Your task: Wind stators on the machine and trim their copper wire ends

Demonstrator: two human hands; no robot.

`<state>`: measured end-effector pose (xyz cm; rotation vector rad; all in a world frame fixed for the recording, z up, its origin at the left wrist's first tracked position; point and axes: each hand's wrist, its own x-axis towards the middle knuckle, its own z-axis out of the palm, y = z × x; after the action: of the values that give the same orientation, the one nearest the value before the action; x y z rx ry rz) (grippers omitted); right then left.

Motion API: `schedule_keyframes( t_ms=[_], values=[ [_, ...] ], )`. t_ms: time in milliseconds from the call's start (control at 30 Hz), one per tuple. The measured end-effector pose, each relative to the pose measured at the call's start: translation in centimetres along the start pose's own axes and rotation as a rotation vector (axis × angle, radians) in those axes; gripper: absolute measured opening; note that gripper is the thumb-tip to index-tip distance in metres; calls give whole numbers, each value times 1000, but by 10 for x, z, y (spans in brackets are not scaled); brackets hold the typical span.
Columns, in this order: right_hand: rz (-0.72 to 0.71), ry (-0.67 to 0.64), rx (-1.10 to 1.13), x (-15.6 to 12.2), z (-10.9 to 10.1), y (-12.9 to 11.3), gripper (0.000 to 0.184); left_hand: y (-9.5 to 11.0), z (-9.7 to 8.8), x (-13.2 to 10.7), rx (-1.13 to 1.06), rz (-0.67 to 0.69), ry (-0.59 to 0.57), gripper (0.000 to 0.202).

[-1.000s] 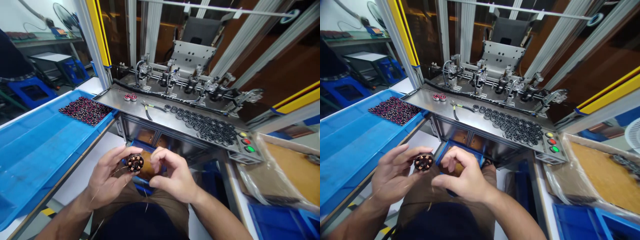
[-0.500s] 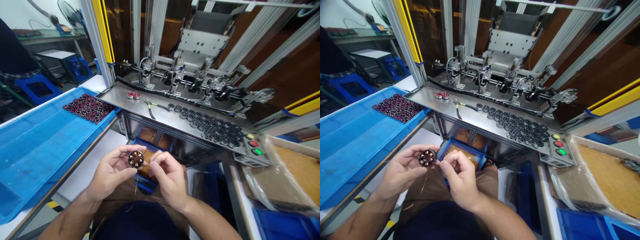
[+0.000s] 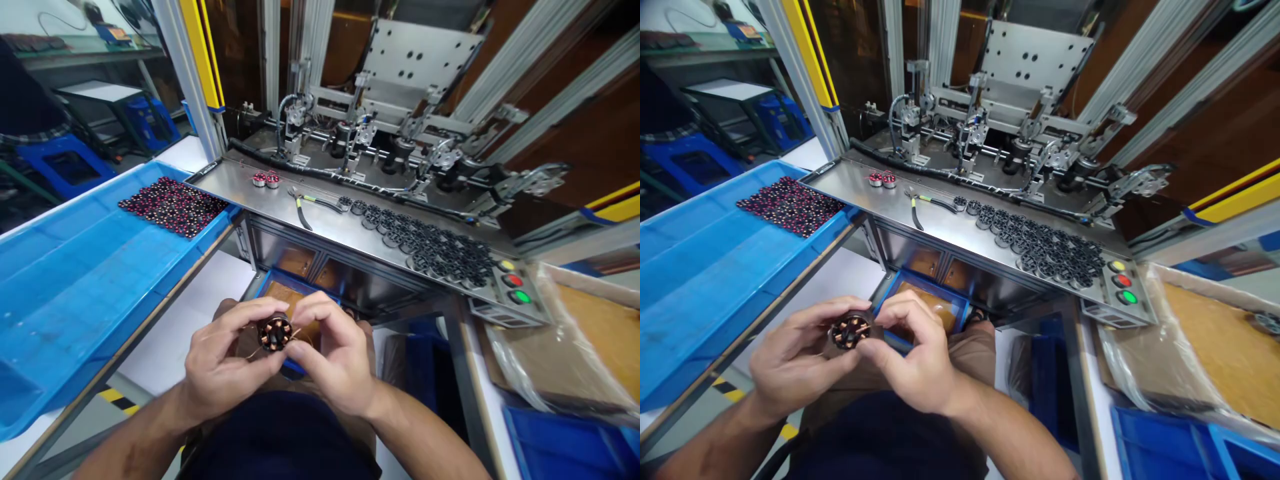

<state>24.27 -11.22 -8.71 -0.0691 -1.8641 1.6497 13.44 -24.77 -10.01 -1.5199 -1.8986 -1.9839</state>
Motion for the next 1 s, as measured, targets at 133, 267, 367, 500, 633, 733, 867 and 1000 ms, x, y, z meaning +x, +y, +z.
schedule_keyframes(
  t_ms=[133,267,367,500,633,733,867,1000],
  values=[
    [-63,24,-57,8,0,-6,9,-4,-2,3,64,88,-25,62],
    [-71,91,-63,7,3,-7,10,-5,-2,3,51,78,-41,62],
    [62,148,6,2,8,-1,11,-5,-1,4,-85,-29,-12,57],
    [192,183,152,-3,13,8,15,-6,1,8,-244,-141,-20,53],
    [116,152,216,-2,12,8,22,-7,1,10,-184,-94,-19,53],
    [69,139,171,2,13,4,19,-7,-1,7,-77,-26,-45,56],
    [212,260,221,6,18,6,18,-6,-1,4,-58,-15,-38,60],
    [244,278,340,4,18,15,16,-4,1,10,-185,-85,12,54]
  ],
)
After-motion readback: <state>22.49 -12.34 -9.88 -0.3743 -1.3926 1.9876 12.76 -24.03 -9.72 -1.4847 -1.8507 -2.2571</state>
